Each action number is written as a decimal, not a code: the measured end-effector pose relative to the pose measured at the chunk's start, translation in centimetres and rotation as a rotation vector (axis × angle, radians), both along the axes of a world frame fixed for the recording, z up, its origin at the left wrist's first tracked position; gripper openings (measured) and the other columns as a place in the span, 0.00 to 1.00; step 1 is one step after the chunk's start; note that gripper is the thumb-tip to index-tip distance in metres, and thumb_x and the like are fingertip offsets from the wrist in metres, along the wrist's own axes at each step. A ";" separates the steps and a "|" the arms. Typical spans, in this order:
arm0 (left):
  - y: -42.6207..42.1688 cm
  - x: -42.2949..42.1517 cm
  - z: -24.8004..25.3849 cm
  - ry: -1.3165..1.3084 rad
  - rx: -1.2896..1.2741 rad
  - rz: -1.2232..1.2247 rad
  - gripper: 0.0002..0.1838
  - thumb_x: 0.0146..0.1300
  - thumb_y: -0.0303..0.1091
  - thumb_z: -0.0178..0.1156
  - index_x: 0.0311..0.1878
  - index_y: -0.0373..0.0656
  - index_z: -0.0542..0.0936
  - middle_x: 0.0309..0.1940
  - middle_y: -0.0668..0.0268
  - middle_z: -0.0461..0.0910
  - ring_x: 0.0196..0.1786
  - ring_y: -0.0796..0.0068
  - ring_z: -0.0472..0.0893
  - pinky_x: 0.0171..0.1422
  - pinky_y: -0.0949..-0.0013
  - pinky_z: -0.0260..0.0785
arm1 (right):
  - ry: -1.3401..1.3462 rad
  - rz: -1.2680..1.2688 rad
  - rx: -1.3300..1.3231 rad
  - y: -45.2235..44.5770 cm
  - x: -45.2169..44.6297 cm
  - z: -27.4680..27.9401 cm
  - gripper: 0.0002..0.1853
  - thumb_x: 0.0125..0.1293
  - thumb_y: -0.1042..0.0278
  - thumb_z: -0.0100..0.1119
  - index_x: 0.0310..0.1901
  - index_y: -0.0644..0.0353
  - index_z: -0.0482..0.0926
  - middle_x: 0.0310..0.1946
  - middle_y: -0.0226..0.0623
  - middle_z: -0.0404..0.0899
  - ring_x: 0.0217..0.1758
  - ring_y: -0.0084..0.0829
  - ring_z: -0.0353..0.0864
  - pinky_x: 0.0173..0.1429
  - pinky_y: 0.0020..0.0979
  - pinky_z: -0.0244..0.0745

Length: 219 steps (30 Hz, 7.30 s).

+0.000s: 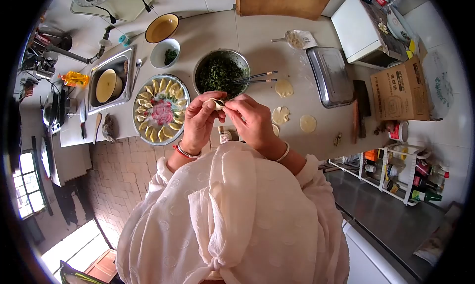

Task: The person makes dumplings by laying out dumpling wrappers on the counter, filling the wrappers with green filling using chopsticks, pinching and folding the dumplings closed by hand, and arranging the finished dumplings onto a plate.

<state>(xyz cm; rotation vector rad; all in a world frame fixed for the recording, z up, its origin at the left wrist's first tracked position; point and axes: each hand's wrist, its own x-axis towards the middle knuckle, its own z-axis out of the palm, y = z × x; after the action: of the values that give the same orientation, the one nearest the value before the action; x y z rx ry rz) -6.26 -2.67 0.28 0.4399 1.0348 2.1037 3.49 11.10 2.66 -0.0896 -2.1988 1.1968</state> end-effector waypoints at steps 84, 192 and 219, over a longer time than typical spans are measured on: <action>4.3 1.9 0.0 0.559 -0.214 -0.130 0.20 0.80 0.36 0.42 0.63 0.31 0.71 0.55 0.54 0.78 0.57 0.71 0.77 0.64 0.68 0.69 | -0.013 -0.121 -0.150 3.1 1.5 0.9 0.06 0.57 0.79 0.67 0.35 0.59 0.81 0.29 0.33 0.76 0.27 0.30 0.77 0.34 0.29 0.74; 3.6 3.4 2.5 -0.067 0.029 -0.213 0.38 0.70 0.23 0.55 0.77 0.42 0.48 0.61 0.57 0.72 0.61 0.66 0.77 0.67 0.61 0.69 | 0.035 -0.115 0.041 2.2 0.5 1.3 0.05 0.66 0.74 0.58 0.34 0.61 0.83 0.38 0.33 0.85 0.58 0.39 0.79 0.72 0.44 0.59; 0.9 2.4 1.0 0.097 -0.137 -0.093 0.39 0.67 0.23 0.56 0.78 0.45 0.50 0.49 0.65 0.76 0.49 0.75 0.76 0.55 0.69 0.71 | -0.002 0.033 0.026 0.8 -1.1 -1.0 0.14 0.59 0.72 0.67 0.48 0.61 0.82 0.57 0.42 0.77 0.63 0.44 0.71 0.65 0.41 0.66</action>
<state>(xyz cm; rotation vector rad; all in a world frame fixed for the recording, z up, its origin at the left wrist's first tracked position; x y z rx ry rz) -3.89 -1.75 1.26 0.5165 1.1836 1.9317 2.37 11.90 1.62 -0.0440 -2.2246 1.1861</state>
